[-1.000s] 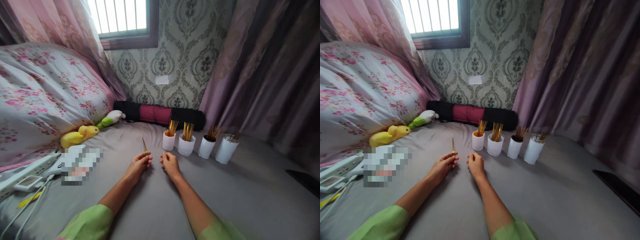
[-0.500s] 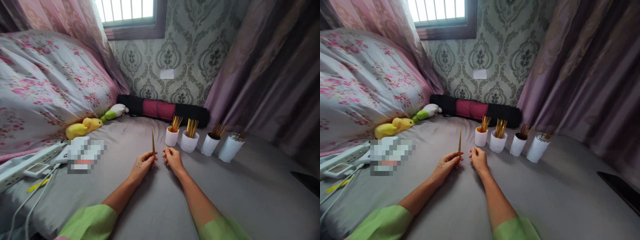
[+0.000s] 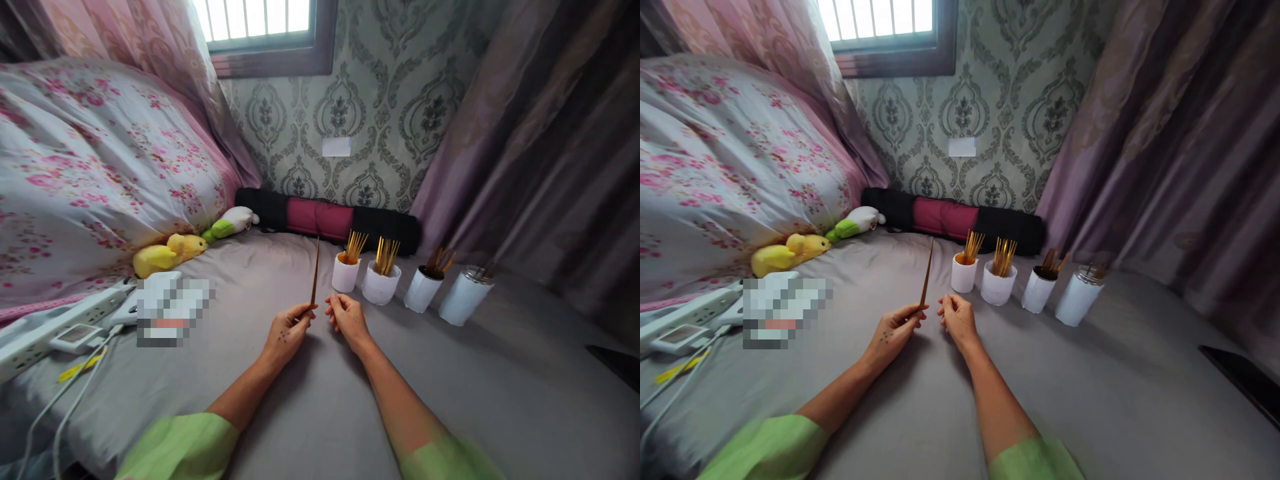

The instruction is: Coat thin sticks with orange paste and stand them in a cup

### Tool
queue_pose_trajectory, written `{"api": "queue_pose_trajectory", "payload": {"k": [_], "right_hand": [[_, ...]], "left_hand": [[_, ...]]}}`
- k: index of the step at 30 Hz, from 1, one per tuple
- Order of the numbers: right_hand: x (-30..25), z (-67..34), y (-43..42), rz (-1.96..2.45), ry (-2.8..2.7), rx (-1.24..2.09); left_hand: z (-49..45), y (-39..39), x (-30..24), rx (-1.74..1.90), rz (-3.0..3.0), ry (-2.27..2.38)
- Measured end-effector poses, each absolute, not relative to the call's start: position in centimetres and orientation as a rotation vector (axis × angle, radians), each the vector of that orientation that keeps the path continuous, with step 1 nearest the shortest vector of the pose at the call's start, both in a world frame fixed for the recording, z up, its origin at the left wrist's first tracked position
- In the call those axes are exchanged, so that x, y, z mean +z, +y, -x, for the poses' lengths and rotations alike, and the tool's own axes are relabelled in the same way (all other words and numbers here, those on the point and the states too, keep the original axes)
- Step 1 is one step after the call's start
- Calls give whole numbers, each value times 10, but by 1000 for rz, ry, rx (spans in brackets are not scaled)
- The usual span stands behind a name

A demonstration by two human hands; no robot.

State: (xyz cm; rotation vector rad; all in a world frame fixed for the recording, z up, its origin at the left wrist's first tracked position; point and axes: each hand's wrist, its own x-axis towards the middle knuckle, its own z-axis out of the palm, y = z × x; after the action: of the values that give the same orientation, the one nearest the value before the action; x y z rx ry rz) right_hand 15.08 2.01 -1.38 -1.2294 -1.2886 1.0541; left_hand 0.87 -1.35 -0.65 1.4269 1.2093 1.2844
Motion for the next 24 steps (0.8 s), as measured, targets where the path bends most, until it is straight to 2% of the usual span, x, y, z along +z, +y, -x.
{"api": "queue_pose_trajectory", "payload": {"k": [24], "right_hand": [[0,-149,13,1064,-1199,1154]], "left_hand": [[-4,-18,-5,1357,-1853,1201]]}}
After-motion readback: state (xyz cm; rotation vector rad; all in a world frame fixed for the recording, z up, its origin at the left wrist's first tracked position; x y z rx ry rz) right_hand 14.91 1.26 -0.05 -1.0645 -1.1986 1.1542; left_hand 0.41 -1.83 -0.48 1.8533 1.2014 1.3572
